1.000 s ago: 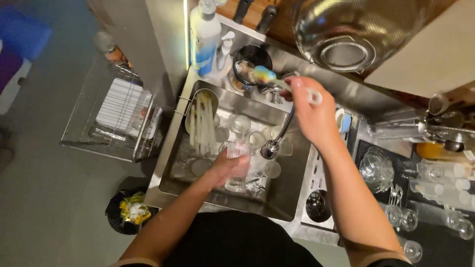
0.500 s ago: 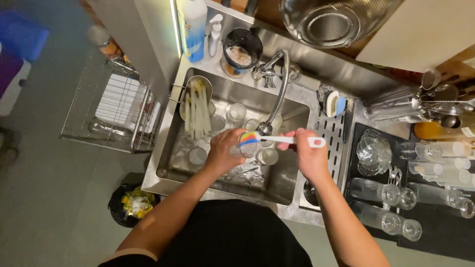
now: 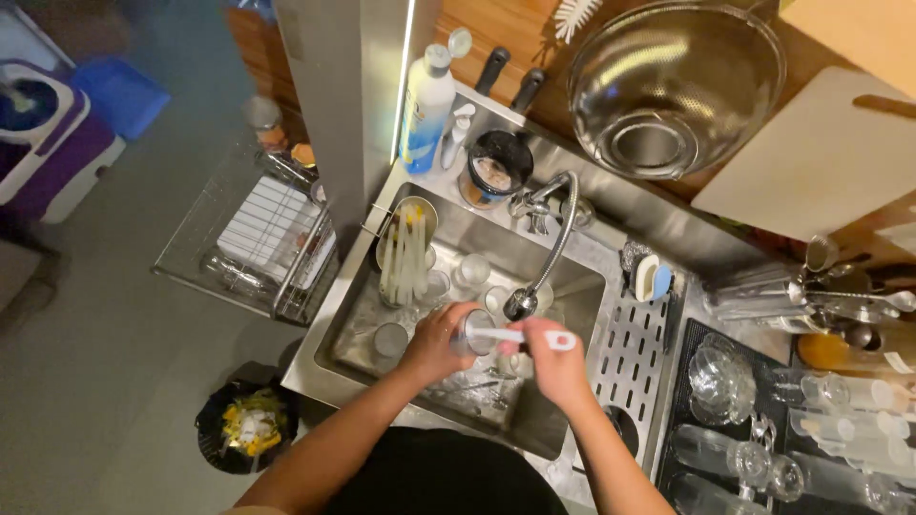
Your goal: Wash several drinking glasses in a sink using a brush and water.
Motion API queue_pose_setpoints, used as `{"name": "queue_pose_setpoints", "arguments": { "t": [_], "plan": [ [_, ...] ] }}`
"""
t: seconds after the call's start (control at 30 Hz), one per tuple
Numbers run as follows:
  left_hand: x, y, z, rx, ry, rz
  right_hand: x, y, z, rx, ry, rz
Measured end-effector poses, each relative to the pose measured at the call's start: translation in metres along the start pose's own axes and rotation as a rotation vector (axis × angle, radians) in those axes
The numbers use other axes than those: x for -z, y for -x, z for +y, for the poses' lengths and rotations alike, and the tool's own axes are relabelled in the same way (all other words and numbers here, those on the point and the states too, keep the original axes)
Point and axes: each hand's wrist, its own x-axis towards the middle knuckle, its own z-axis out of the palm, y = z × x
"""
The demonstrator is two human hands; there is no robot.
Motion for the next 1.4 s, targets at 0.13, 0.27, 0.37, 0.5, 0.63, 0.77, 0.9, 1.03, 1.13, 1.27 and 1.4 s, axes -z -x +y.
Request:
{"name": "queue_pose_setpoints", "arguments": {
  "t": [0.13,0.27,0.37,0.5,0.63,0.77,0.9,1.03,1.13,1.27,1.4],
  "plan": [
    [0.004,-0.001,-0.008,0.018,0.025,-0.015,-0.006,-0.017,0.019,0.048,0.072,0.181],
    [-0.008,0.007,-0.026,-0.110,0.036,0.052,-0.020,-0.021,0.005,-0.022,0.241,-0.047],
    [-0.020,0.011,-0.054,-0.061,0.068,0.086,-0.003,-0.028,-0.040,-0.050,0.133,0.055],
    [-0.019,0.007,-0.052,0.098,0.106,0.026,0.014,-0.037,-0.108,0.208,0.085,0.346],
    [-0.053,-0.021,-0.054,0.164,0.092,-0.175,0.020,-0.080,-0.129,0.356,0.116,0.422],
    [-0.101,-0.052,-0.078,0.169,0.183,-0.319,0.042,-0.073,-0.133,0.397,0.023,0.351],
    [-0.114,-0.047,-0.077,0.289,0.450,-0.304,0.082,-0.015,-0.084,0.372,0.092,0.439],
    [-0.121,-0.044,-0.092,0.246,0.523,-0.407,0.098,0.039,0.019,0.116,-0.072,0.568],
    [-0.124,-0.046,-0.102,0.304,0.548,-0.389,0.091,0.069,0.079,-0.099,-0.076,0.661],
    [-0.112,-0.044,-0.096,0.524,0.836,-0.506,0.061,0.070,0.137,-0.269,-0.057,0.549],
    [-0.118,-0.035,-0.123,0.892,1.201,-0.650,0.029,0.016,0.156,-0.092,-0.188,0.363]
  ]
}}
